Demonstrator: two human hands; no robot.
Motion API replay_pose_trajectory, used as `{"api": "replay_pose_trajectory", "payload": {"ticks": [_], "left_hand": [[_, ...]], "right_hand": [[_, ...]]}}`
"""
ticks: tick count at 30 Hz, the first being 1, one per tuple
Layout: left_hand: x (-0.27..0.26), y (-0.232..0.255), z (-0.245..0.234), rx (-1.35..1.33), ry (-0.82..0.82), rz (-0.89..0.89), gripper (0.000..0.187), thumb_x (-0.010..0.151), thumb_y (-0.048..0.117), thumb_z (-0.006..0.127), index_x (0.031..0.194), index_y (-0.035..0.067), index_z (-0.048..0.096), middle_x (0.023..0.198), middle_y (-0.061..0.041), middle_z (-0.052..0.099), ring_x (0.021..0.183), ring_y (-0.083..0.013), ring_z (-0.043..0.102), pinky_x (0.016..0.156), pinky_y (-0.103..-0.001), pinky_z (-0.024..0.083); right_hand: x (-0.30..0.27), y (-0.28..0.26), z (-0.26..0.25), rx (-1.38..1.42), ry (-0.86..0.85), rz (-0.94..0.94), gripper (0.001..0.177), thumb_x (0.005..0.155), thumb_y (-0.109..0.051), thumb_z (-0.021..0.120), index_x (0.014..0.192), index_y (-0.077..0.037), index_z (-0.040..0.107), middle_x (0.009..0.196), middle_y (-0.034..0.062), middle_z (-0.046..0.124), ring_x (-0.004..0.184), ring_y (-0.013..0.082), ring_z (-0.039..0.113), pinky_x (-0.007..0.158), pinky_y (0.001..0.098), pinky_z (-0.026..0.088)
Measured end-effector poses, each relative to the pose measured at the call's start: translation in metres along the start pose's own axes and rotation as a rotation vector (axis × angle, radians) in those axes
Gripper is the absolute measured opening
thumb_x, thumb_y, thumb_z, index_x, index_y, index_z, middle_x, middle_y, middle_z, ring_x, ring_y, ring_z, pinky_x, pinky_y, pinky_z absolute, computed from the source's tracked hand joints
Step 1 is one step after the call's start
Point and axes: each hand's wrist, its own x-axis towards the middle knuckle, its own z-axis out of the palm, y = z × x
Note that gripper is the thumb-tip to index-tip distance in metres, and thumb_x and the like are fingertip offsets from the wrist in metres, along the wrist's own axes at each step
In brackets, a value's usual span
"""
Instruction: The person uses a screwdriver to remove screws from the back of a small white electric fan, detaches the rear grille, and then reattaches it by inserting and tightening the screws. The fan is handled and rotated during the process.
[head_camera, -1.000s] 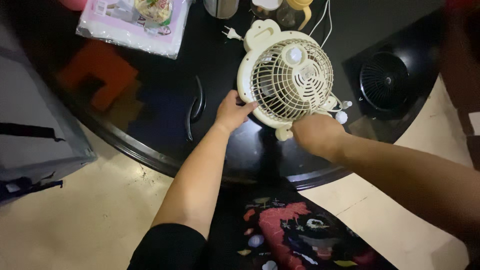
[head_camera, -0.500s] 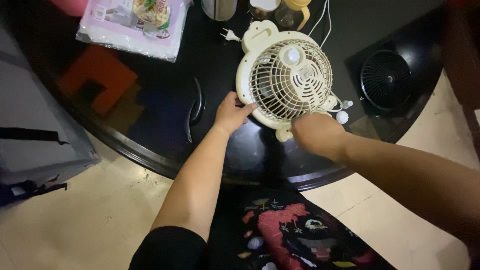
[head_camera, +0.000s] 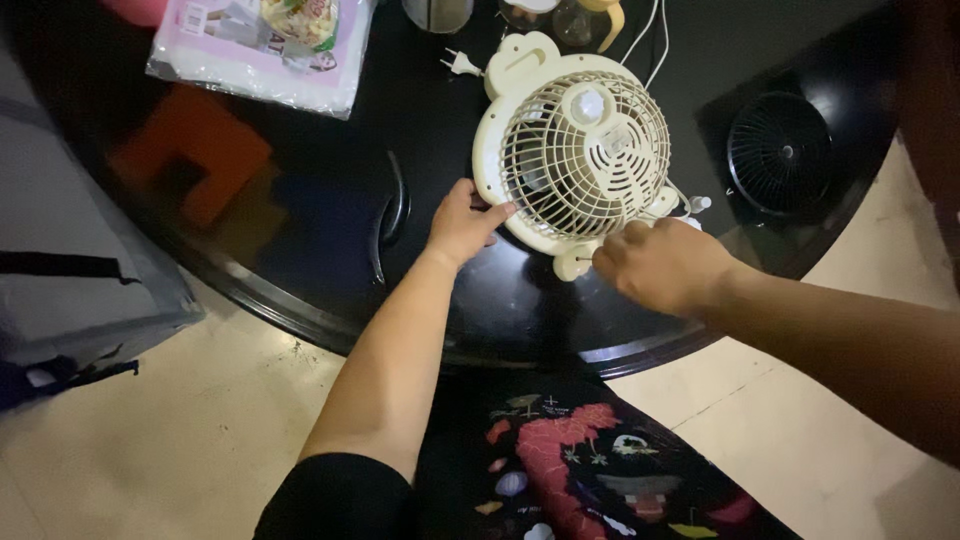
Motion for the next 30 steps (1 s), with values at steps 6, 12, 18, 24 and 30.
{"api": "replay_pose_trajectory", "payload": {"ticks": [6, 12, 18, 24, 30], "left_hand": [[0.0, 0.002, -0.001, 0.017, 0.006, 0.014, 0.049, 0.081, 0.025, 0.084, 0.112, 0.0, 0.057, 0.108, -0.014, 0.074, 0.087, -0.0216, 0.076, 0.058, -0.031, 0.063], [-0.004, 0.005, 0.0, 0.018, 0.041, -0.004, 0.05, 0.078, 0.026, 0.084, 0.113, 0.002, 0.058, 0.106, -0.013, 0.074, 0.085, -0.0206, 0.075, 0.057, -0.031, 0.064], [-0.002, 0.003, -0.002, 0.022, 0.016, 0.017, 0.049, 0.078, 0.025, 0.084, 0.111, 0.001, 0.058, 0.111, -0.011, 0.074, 0.088, -0.0198, 0.075, 0.057, -0.031, 0.064], [-0.002, 0.002, 0.0, 0.024, 0.026, -0.006, 0.05, 0.078, 0.025, 0.084, 0.114, 0.002, 0.059, 0.111, -0.012, 0.074, 0.09, -0.0202, 0.074, 0.057, -0.031, 0.064], [-0.003, 0.001, 0.001, 0.002, 0.021, 0.034, 0.047, 0.079, 0.025, 0.084, 0.113, 0.001, 0.06, 0.113, -0.011, 0.073, 0.093, -0.02, 0.074, 0.057, -0.033, 0.064]], "right_hand": [[0.014, -0.003, 0.003, 0.269, -0.125, 0.239, 0.016, 0.093, -0.016, 0.055, 0.102, -0.006, 0.065, 0.099, 0.0144, 0.073, 0.09, 0.0299, 0.074, 0.074, 0.0409, 0.06], [0.018, -0.017, 0.002, 0.288, -0.19, 0.36, 0.023, 0.096, -0.024, 0.055, 0.099, -0.003, 0.064, 0.095, 0.0165, 0.074, 0.088, 0.0287, 0.075, 0.074, 0.0402, 0.061], [0.009, -0.013, 0.017, 0.031, 0.015, 0.065, 0.016, 0.088, -0.019, 0.059, 0.094, -0.005, 0.065, 0.095, 0.0147, 0.072, 0.087, 0.0288, 0.073, 0.074, 0.0397, 0.059], [0.026, -0.007, 0.025, 0.365, -0.037, 0.341, 0.024, 0.094, -0.026, 0.058, 0.093, -0.004, 0.068, 0.087, 0.0187, 0.073, 0.081, 0.0367, 0.073, 0.074, 0.0462, 0.059], [0.023, -0.022, 0.006, 0.561, -0.106, 0.587, 0.024, 0.093, -0.024, 0.059, 0.091, -0.004, 0.071, 0.091, 0.0204, 0.074, 0.088, 0.0381, 0.073, 0.077, 0.047, 0.059]]}}
